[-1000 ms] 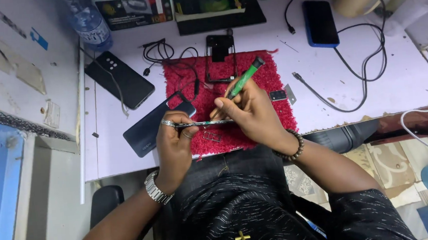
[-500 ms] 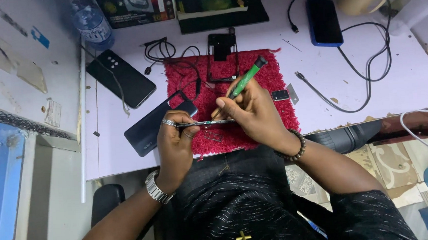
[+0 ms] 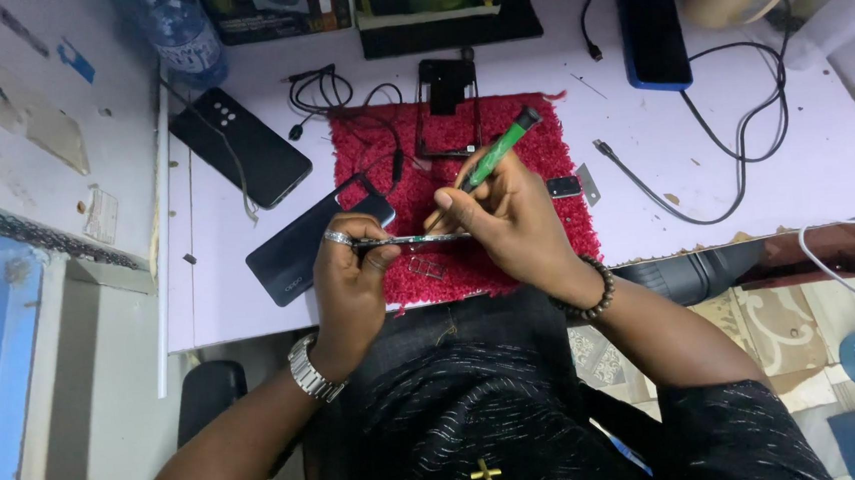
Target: Repairing a smartphone by connecting internal ribbon cables, assembling components, and testing the display.
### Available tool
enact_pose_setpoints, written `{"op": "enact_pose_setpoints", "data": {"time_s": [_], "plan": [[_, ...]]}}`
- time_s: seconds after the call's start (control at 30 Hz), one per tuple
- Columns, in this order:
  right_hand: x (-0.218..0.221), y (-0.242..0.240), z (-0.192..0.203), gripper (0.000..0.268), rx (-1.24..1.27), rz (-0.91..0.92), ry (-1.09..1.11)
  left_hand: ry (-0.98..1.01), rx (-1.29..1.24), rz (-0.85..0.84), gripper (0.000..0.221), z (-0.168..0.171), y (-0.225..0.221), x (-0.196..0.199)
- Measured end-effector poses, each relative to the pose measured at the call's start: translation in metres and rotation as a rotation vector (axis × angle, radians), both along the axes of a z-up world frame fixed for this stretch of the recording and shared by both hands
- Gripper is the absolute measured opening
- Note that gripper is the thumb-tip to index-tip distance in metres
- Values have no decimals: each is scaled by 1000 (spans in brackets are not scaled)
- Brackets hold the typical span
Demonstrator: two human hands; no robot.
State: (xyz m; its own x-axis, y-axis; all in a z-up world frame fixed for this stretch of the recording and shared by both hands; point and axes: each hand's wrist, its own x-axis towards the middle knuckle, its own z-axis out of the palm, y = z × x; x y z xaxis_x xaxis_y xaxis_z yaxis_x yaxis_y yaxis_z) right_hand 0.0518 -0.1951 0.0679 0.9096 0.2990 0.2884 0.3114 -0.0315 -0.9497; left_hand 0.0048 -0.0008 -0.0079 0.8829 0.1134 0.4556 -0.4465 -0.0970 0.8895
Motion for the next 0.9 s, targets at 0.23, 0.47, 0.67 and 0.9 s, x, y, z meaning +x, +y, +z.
{"op": "enact_pose_setpoints", "data": {"time_s": [0.23, 0.47, 0.67, 0.9], "plan": [[0, -7, 3, 22, -129, 96, 4, 5, 62, 55, 25, -1, 0, 1], [-3, -10, 3, 23, -143, 66, -51, 9, 12, -8, 17, 3, 0, 0], [-4, -10, 4, 25, -214, 33, -105, 13, 11, -9, 16, 5, 0, -1], [-7, -4, 3, 27, -73, 49, -22, -4, 31, 10, 20, 4, -1, 0]]}}
